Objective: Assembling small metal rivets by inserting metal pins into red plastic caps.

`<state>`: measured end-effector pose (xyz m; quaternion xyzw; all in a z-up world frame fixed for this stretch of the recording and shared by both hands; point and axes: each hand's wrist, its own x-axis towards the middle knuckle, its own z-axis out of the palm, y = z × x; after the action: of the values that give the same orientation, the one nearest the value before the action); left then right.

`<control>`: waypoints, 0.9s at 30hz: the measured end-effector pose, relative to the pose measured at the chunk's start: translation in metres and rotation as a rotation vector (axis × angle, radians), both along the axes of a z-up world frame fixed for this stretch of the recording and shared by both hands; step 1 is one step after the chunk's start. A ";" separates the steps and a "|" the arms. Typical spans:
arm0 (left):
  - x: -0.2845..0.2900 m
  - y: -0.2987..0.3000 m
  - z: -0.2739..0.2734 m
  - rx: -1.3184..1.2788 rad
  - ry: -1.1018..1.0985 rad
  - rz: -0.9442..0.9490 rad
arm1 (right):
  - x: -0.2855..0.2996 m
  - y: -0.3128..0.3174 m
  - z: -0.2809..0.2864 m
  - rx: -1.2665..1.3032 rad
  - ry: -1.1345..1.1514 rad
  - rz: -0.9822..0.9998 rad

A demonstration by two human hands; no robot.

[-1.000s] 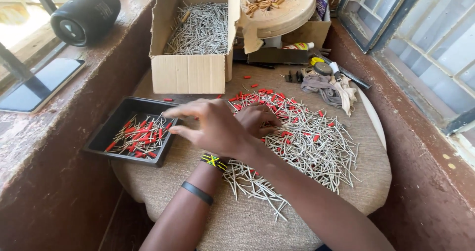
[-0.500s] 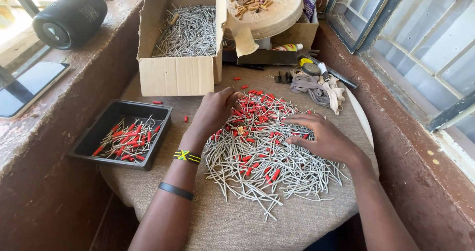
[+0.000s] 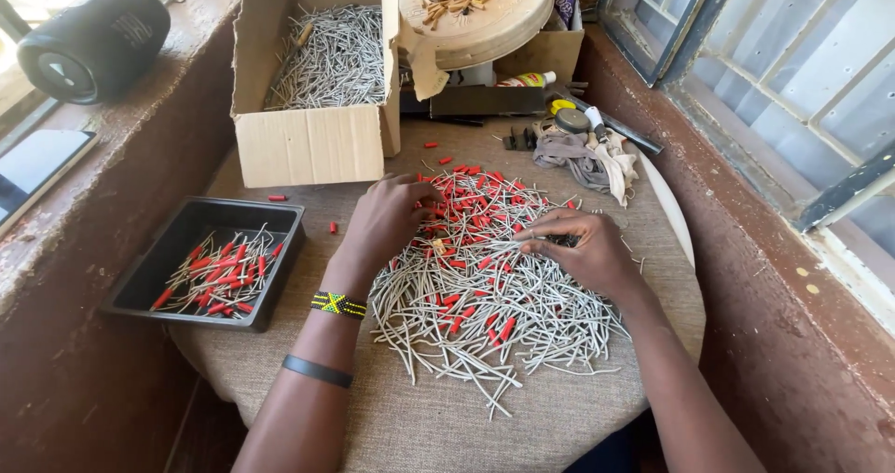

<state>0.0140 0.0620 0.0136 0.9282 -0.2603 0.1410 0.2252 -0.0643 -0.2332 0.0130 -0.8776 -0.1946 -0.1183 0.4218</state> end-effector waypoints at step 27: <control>-0.046 -0.056 0.019 -0.710 -0.031 -0.429 | -0.013 0.016 0.012 0.638 -0.241 0.003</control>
<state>-0.0320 0.0065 0.0329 0.7154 -0.3862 0.1859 0.5518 -0.0775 -0.2171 0.0251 -0.6808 -0.1976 -0.2753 0.6494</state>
